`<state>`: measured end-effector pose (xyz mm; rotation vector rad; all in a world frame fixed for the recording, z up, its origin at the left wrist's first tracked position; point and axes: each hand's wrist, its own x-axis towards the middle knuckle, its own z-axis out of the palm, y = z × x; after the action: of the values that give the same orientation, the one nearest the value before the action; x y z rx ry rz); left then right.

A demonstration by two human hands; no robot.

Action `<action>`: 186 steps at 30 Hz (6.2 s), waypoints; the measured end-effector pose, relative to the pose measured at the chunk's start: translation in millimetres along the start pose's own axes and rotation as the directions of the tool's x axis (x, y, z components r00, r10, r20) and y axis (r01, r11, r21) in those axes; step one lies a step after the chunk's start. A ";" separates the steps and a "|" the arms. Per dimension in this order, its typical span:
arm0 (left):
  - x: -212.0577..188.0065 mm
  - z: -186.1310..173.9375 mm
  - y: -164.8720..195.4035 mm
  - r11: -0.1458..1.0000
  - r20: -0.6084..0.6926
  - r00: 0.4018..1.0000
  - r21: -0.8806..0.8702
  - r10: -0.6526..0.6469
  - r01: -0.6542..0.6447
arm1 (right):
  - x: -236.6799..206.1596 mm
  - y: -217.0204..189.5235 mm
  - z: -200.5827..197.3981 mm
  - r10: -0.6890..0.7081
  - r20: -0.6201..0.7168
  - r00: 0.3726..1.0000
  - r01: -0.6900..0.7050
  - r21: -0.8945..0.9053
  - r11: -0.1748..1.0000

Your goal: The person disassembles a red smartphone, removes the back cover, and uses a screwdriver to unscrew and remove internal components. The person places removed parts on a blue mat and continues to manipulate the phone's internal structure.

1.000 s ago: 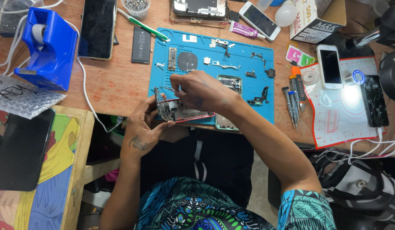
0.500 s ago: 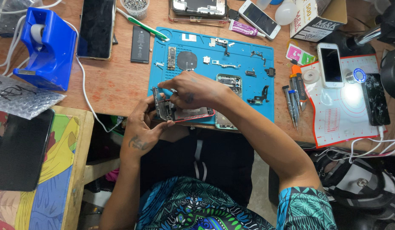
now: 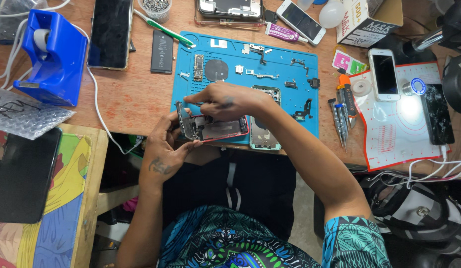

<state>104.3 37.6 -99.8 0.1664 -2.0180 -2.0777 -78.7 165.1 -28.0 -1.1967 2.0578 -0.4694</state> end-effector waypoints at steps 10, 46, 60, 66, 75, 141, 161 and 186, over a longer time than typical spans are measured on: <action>1.3 1.0 -2.6 0.999 -0.006 1.000 -0.024 0.023 -0.023 | -29.0 -4.3 -16.1 -0.357 -0.315 0.880 0.290 -0.240 0.927; 1.2 2.9 -0.8 0.998 -0.013 1.000 0.057 0.024 -0.023 | -46.4 -28.3 2.6 -0.373 -0.385 0.844 0.327 -0.180 0.928; 2.9 0.3 -9.7 0.999 0.003 0.999 -0.029 0.046 -0.046 | -36.6 -32.2 9.0 -0.415 -0.518 0.748 0.377 -0.183 0.908; 4.5 0.7 -10.7 0.991 0.014 1.000 -0.133 0.020 -0.018 | -32.3 -22.0 37.5 -0.416 -0.644 0.643 0.433 -0.143 0.890; 5.3 2.3 0.4 1.000 -0.005 1.000 -0.017 -0.012 0.012 | -32.5 -13.9 61.7 -0.363 -0.705 0.609 0.511 -0.001 0.859; 1.3 0.6 -3.4 0.998 -0.005 0.999 -0.056 0.033 -0.033 | -31.6 -2.0 76.5 -0.286 -0.862 0.418 0.515 -0.035 0.857; 2.1 -0.4 -8.4 0.994 -0.001 0.995 -0.049 0.098 -0.098 | -46.6 -3.7 80.1 -0.332 -0.812 0.481 0.449 -0.097 0.888; 1.3 -0.9 -7.5 0.994 0.004 0.997 -0.080 0.071 -0.070 | -51.2 -15.7 76.7 -0.332 -0.798 0.503 0.472 -0.069 0.879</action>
<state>102.6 36.5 -107.2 0.0733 -1.9121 -2.1134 3.2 203.9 -51.3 -1.5497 2.3362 -1.6417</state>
